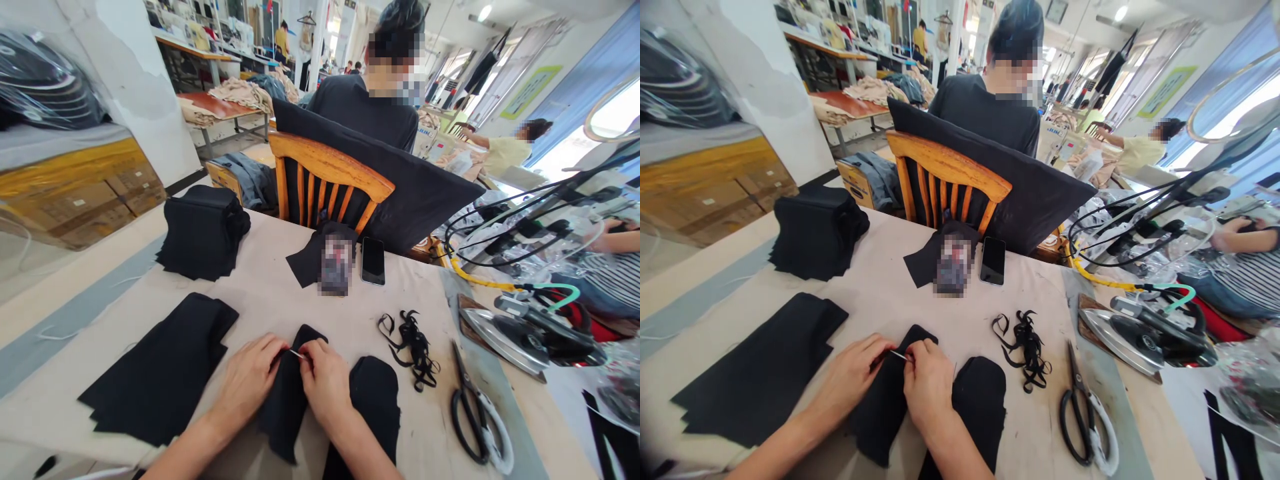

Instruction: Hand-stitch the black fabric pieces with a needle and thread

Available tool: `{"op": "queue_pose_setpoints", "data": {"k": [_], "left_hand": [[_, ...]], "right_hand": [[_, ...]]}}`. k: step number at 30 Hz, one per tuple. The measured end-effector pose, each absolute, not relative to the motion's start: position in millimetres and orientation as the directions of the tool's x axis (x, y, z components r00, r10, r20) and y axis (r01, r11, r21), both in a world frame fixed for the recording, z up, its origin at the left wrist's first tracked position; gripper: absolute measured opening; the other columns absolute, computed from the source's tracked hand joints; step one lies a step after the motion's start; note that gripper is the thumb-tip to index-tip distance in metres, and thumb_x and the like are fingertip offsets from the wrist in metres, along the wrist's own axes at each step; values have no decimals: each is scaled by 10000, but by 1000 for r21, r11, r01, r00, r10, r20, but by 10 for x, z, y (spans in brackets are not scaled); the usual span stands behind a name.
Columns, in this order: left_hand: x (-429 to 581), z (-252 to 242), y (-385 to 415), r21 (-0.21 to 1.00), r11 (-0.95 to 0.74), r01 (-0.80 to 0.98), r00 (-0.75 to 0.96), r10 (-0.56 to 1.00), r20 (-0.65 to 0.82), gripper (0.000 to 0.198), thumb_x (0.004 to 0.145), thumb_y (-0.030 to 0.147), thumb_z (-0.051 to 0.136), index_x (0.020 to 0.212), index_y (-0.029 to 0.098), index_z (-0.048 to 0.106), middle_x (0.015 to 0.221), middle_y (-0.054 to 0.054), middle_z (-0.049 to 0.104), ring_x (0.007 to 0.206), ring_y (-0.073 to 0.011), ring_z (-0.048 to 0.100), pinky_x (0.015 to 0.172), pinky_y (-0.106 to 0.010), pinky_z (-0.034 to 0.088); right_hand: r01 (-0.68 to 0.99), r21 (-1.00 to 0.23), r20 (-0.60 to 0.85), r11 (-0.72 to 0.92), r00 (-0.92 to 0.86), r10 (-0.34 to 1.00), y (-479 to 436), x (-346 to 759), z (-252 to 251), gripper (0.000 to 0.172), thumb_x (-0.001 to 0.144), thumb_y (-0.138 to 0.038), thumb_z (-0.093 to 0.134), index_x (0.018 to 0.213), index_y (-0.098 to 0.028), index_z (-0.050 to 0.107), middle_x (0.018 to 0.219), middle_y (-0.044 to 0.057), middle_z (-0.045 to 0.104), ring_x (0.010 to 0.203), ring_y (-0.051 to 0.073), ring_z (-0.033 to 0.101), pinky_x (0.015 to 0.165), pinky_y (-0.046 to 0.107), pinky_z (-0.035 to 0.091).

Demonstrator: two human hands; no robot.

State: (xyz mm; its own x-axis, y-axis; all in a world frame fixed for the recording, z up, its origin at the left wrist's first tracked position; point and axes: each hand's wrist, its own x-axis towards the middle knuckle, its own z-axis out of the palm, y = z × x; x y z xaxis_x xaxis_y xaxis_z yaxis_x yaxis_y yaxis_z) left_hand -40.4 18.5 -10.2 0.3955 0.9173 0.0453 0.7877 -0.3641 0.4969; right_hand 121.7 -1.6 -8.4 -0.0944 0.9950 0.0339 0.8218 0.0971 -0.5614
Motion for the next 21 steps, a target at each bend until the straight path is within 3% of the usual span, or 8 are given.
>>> {"op": "queue_pose_setpoints", "data": {"k": [13,21], "left_hand": [[-400,-168,146,357,-411,839,392,911,128,204,894,105,457,956,199,627,931,-66,676,848,-241,638,757,-372,487],[-500,-153,125,289,-492,821,471,870,142,304,860,12,444,1001,173,660,970,-99,692,868,-263,654,768,-387,509]], "right_hand": [[836,-528,72,147,-128,989,-59,1210,-136,147,843,-140,545,944,-209,625,861,21,623,731,180,600,627,269,427],[828,-491,78,272,-269,960,-110,1267,-122,426,825,-82,512,1189,-283,609,887,28,585,813,184,576,659,255,441]]}}
